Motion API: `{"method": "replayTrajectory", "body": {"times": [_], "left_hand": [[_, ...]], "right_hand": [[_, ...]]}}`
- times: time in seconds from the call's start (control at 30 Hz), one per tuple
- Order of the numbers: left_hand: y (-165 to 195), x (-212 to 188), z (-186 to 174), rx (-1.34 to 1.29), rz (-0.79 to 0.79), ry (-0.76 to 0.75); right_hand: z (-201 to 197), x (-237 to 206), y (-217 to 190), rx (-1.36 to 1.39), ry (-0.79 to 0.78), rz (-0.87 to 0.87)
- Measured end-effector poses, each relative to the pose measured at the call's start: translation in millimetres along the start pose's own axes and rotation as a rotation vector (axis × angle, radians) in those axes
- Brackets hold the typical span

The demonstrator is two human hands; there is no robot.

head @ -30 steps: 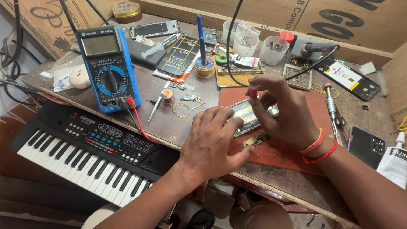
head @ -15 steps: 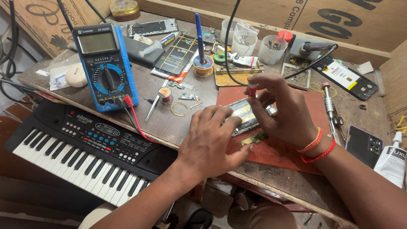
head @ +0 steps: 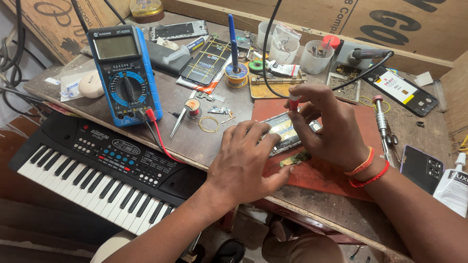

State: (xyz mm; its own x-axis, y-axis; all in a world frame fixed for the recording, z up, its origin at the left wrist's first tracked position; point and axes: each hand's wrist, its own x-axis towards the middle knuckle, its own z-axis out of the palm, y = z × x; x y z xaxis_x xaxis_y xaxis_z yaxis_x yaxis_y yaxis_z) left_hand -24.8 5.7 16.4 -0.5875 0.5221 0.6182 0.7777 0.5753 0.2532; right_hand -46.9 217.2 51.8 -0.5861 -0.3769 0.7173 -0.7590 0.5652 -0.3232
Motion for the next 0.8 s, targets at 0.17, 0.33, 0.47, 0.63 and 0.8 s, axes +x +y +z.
{"method": "replayTrajectory", "body": {"times": [0.17, 0.33, 0.47, 0.63, 0.8], "left_hand": [[-0.1, 0.9, 0.9, 0.009, -0.002, -0.016], [-0.5, 0.2, 1.5, 0.018, 0.002, -0.017], [-0.4, 0.8, 2.3, 0.014, 0.002, -0.015], [-0.4, 0.7, 2.0, 0.024, -0.002, -0.019], [-0.6, 1.1, 2.0, 0.024, 0.001, -0.019]], "right_hand": [[-0.8, -1.2, -0.8, 0.01, 0.0, 0.011], [-0.9, -1.2, -1.6, -0.01, -0.002, 0.005], [-0.9, -0.8, -1.0, 0.007, -0.004, 0.013], [-0.2, -0.9, -0.2, 0.004, -0.001, 0.007], [-0.4, -0.4, -0.3, -0.001, -0.004, 0.008]]}}
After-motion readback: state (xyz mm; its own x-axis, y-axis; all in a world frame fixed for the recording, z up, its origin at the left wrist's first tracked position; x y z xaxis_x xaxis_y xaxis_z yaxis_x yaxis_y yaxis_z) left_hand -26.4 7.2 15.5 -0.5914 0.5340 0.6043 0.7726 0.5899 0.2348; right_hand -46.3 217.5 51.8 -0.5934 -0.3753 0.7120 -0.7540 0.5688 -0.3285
